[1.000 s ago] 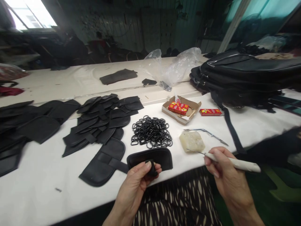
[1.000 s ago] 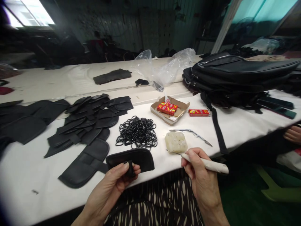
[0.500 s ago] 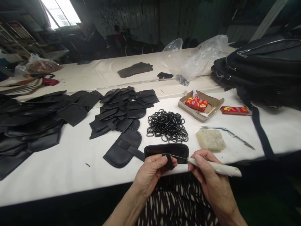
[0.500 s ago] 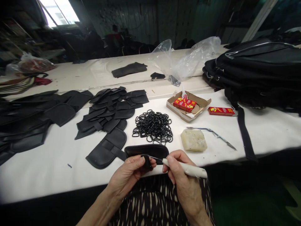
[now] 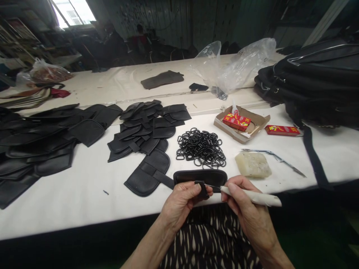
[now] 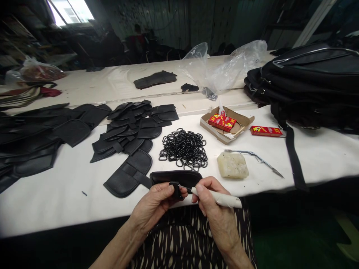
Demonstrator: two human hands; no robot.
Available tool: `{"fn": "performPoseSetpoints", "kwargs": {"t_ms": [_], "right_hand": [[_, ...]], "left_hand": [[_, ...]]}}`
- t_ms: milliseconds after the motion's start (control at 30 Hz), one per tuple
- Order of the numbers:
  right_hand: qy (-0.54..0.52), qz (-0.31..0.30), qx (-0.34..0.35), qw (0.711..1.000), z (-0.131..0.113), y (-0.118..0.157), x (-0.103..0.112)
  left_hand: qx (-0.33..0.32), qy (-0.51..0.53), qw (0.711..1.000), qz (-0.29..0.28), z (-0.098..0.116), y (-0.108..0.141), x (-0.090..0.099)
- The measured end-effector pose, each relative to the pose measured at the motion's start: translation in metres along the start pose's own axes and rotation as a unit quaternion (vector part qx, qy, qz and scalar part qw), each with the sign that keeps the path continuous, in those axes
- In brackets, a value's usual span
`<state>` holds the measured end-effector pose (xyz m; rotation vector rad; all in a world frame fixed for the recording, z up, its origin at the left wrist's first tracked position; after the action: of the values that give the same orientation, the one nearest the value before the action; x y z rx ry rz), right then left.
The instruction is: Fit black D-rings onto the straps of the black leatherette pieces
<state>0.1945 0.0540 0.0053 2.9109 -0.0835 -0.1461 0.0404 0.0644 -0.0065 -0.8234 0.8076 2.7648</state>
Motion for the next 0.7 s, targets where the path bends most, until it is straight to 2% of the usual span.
{"fn": "performPoseSetpoints", "kwargs": {"t_ms": [133, 367, 433, 567, 700], "right_hand": [[0.026, -0.045, 0.019, 0.998, -0.003, -0.005, 0.0], [0.129, -0.154, 0.07, 0.977, -0.034, -0.019, 0.01], [0.109, -0.152, 0.075, 0.979, -0.042, -0.022, 0.015], [0.046, -0.108, 0.096, 0.988, -0.05, -0.027, 0.022], [-0.054, -0.13, 0.089, 0.986, -0.049, -0.02, 0.016]], "left_hand": [[-0.008, -0.008, 1.0, 0.002, 0.0, 0.0, 0.0], [-0.054, -0.061, 0.996, 0.037, 0.0, 0.005, -0.005], [-0.056, -0.066, 0.995, 0.047, -0.001, 0.005, -0.005], [-0.053, -0.063, 0.995, 0.053, -0.002, 0.005, -0.004], [-0.058, -0.06, 0.995, 0.054, 0.0, 0.005, -0.005]]}}
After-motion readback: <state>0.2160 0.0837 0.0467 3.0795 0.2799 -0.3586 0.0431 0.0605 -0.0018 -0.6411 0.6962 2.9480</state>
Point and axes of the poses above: each hand's wrist, its own y-axis away from the middle knuckle, its own x-axis out of the back of the hand, z = x × y, the point moved 4 cm from there along -y, towards the middle knuckle, and after that the axes turned 1 degree about -y, right-handed, at the moved point
